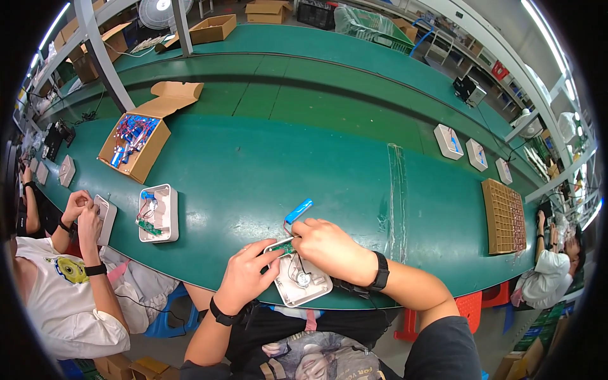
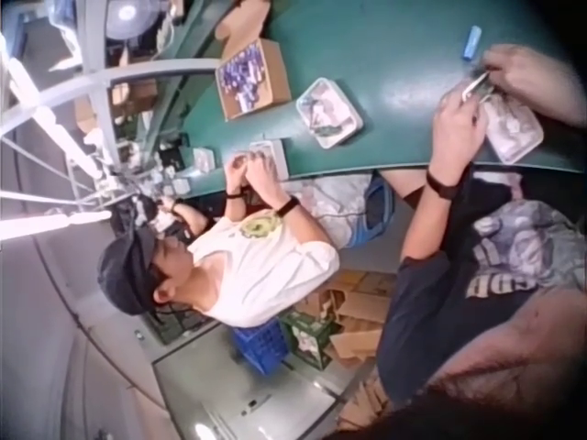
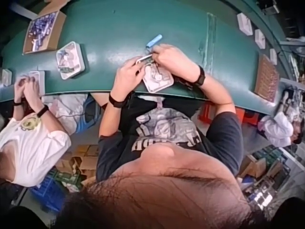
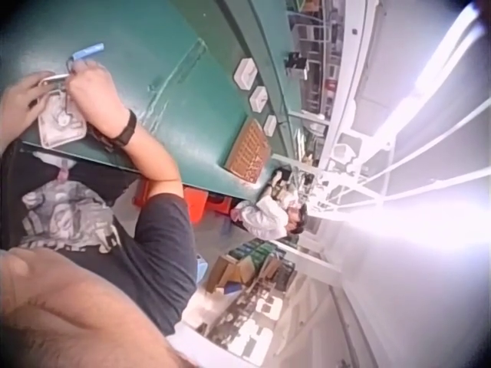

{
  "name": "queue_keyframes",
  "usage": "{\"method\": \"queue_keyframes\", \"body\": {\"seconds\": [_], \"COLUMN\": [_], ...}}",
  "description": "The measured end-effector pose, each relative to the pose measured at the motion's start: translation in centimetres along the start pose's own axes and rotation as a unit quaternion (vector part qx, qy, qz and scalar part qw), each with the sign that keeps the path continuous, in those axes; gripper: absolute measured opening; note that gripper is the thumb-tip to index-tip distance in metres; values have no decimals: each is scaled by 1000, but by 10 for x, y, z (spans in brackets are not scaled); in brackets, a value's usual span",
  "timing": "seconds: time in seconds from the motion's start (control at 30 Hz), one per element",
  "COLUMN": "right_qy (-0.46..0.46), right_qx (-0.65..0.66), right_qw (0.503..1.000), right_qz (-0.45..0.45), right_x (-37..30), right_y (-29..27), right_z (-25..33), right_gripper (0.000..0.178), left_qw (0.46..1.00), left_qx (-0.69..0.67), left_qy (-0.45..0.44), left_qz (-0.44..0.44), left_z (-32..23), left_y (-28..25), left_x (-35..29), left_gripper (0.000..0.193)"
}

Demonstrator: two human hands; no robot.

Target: Assembling electronic components into plastic cases on a factory production line.

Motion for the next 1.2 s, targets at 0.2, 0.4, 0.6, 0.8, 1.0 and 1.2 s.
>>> {"method": "queue_keyframes", "body": {"seconds": [0.2,0.4,0.6,0.8,1.0,1.2], "right_qy": [12,12,41,-22,-41,87], "right_qx": [11,20,-3,123,74,150], "right_qw": [1000,1000,999,992,996,984], "right_qz": [-4,-6,16,-6,-6,41], "right_x": [1,2,5,13,32,20], "right_y": [2,6,9,-13,5,-15], "right_z": [-2,-7,-6,-32,-60,-69], "right_gripper": [8,8,12,19,26,37], "left_qw": [1000,1000,1000,1000,999,999], "left_qx": [5,17,9,8,9,26], "left_qy": [1,-3,-6,13,32,-12], "left_qz": [0,-3,-4,-12,-4,-22], "left_z": [-2,-3,-2,1,-1,6], "left_y": [0,2,1,0,-3,-9], "left_x": [0,-1,-1,1,4,-3], "left_gripper": [18,19,18,15,12,12]}}
Point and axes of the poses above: each hand's wrist, its own x-axis towards the middle knuckle, its own y-axis out of the palm, z = x × y, the point moved 5 cm from there along x, towards the middle knuckle, and after that the axes turned 6 degrees about x, right-handed, at the moved point
